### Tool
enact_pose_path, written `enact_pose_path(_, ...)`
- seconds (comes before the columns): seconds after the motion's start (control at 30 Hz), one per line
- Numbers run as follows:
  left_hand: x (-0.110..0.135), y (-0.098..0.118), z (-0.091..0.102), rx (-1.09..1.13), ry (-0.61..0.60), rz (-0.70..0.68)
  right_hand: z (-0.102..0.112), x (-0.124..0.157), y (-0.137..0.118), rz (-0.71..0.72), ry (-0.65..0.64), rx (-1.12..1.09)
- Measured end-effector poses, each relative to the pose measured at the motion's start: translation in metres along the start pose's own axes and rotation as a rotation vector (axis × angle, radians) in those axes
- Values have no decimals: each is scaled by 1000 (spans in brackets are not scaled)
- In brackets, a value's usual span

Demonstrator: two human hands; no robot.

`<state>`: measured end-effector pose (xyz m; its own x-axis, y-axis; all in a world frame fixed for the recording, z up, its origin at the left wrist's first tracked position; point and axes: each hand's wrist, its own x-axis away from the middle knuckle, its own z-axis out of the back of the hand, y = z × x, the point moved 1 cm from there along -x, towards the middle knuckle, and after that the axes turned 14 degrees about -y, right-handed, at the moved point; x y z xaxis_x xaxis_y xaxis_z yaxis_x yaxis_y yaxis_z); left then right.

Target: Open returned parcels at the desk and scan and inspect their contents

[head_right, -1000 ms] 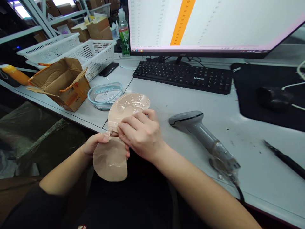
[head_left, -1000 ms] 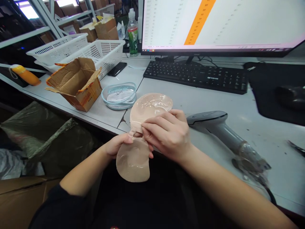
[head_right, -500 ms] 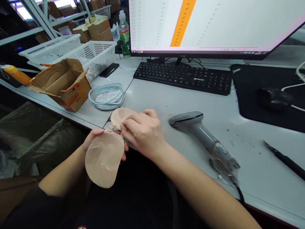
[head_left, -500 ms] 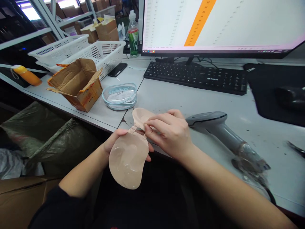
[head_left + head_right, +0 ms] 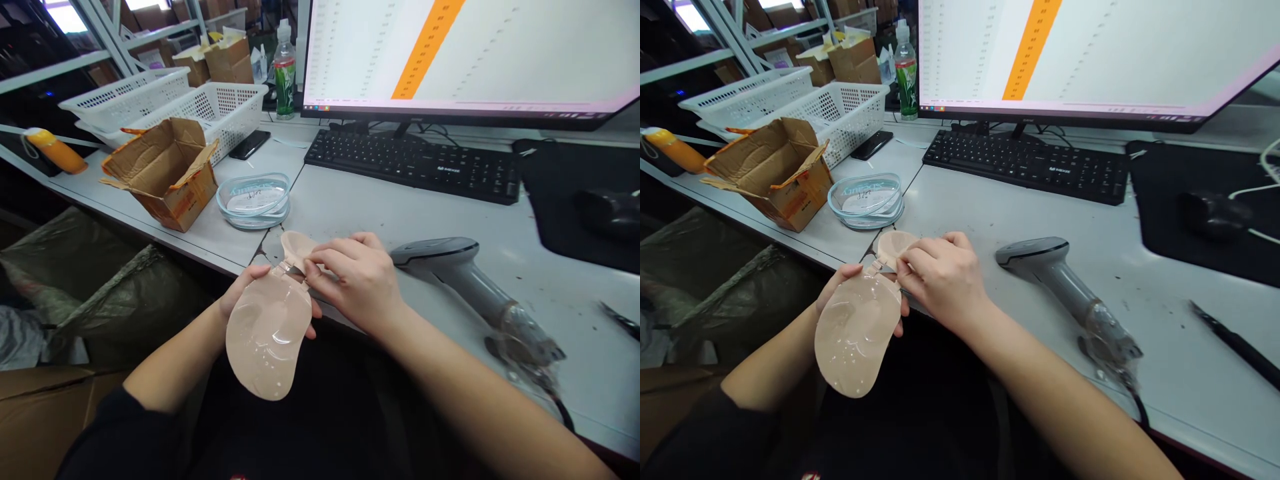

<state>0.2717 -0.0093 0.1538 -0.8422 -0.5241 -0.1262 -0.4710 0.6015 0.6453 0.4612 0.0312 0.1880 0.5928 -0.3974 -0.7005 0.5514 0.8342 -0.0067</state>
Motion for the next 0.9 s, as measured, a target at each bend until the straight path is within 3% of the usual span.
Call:
enact_pose_path(0.4, 5, 3, -1, -150, 82, 70, 4, -1, -4, -70, -60, -198)
enact_pose_path(0.67, 4, 3, 3, -361, 159, 19, 5, -1, -6, -51, -60, -321)
enact_pose_path(0.8, 1, 4, 2, -482, 162, -49, 4, -1, -6, 35, 3, -203)
enact_pose_path(0.9, 0, 3, 2, -640, 299, -135, 4, 0, -8, 120, 29, 3)
